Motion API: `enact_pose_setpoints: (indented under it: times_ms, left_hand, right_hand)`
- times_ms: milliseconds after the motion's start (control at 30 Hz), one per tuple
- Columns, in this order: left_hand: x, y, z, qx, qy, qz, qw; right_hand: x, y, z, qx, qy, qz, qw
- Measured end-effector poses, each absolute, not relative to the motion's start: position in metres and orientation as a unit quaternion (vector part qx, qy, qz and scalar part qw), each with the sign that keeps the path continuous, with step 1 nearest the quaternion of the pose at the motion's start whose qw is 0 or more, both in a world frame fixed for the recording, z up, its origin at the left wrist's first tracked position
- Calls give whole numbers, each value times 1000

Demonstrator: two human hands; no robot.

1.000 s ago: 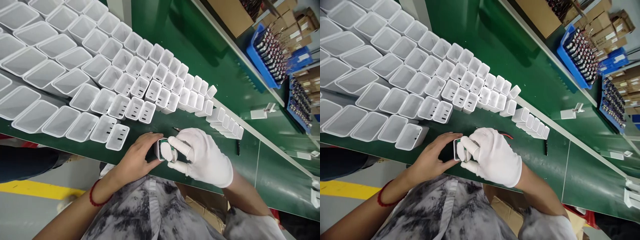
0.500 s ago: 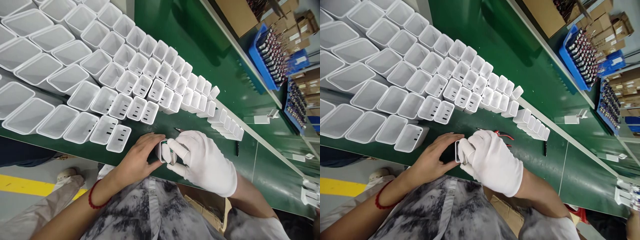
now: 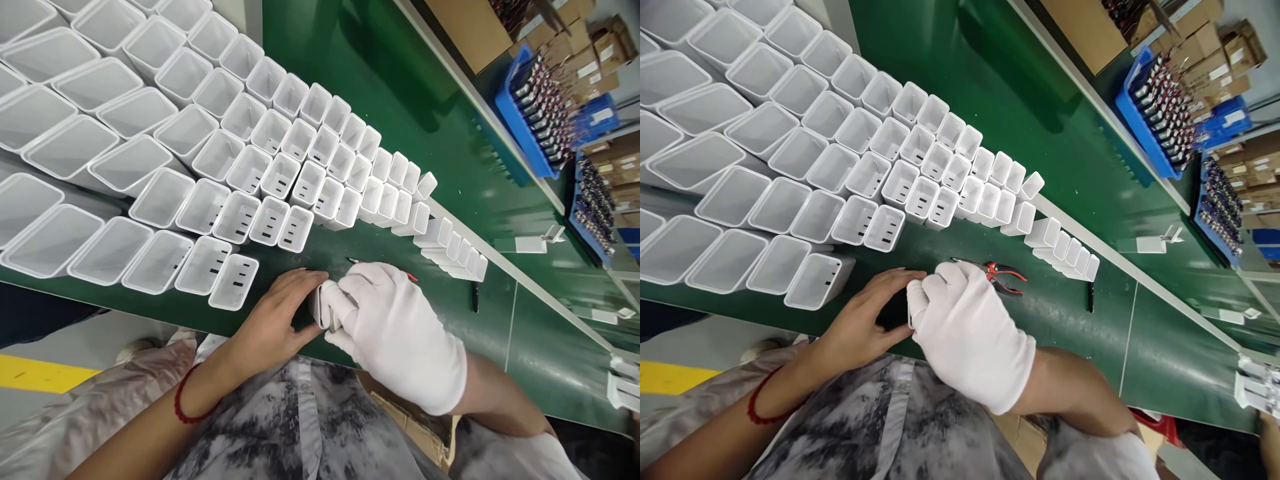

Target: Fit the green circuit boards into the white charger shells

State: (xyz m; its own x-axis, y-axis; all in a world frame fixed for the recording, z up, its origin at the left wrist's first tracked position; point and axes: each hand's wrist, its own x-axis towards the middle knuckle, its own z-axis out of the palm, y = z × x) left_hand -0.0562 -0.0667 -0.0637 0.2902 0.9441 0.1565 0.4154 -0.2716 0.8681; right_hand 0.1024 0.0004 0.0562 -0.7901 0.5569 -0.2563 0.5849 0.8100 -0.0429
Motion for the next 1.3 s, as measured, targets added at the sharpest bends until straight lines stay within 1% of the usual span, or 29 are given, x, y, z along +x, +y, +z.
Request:
enact_pose_setpoints:
  times_ms: [33, 67, 100, 200, 233, 267, 367, 400, 467, 567, 700, 800, 900, 1067, 1133, 1300]
  left_hand:
    - [-56, -67, -64, 712, 477, 362, 368]
    - [-56, -67, -64, 710, 477, 366, 366]
    - [-56, -67, -64, 708, 479, 368, 365]
    - [-56, -67, -65, 702, 486, 364, 373]
    - [-56, -67, -65, 701, 487, 362, 375]
    - [-54, -67, -66, 701, 487, 363, 373]
    - [-47, -69, -66, 712, 488, 374, 338]
    - [-43, -71, -66, 715, 493, 378, 322]
    - [-37, -74, -64, 719, 504, 376, 297]
    - [-35, -79, -57, 730, 500, 354, 305]
    - [-47, -73, -45, 723, 471, 323, 389]
    - [-54, -63, -41, 719, 459, 313, 418]
    - [-51, -55, -44, 702, 463, 321, 436]
    - [-43, -52, -54, 679, 459, 356, 449]
    - [-44, -53, -56, 680, 447, 357, 458]
    - [-46, -54, -56, 679, 437, 362, 465]
  right_hand:
    - [103, 0, 56, 300, 946, -66, 107]
    - [107, -1, 55, 301, 947, -79, 80]
    - [113, -3, 54, 311, 945, -97, 27]
    - [138, -22, 40, 395, 878, -134, -236]
    - [147, -31, 32, 435, 837, -146, -299]
    - [153, -41, 21, 477, 805, -179, -305]
    - [155, -70, -13, 542, 735, -336, -232]
    - [151, -77, -22, 554, 704, -381, -229]
    - [140, -84, -35, 582, 635, -439, -257]
    - [129, -82, -36, 585, 603, -461, -285]
    - [130, -73, -30, 545, 651, -427, -311]
    - [133, -68, -32, 523, 667, -424, -321]
    - [134, -63, -36, 521, 625, -486, -319]
    - [137, -53, -34, 533, 457, -639, -313]
    - [138, -51, -34, 545, 423, -656, -307]
    - [140, -53, -37, 563, 459, -618, -300]
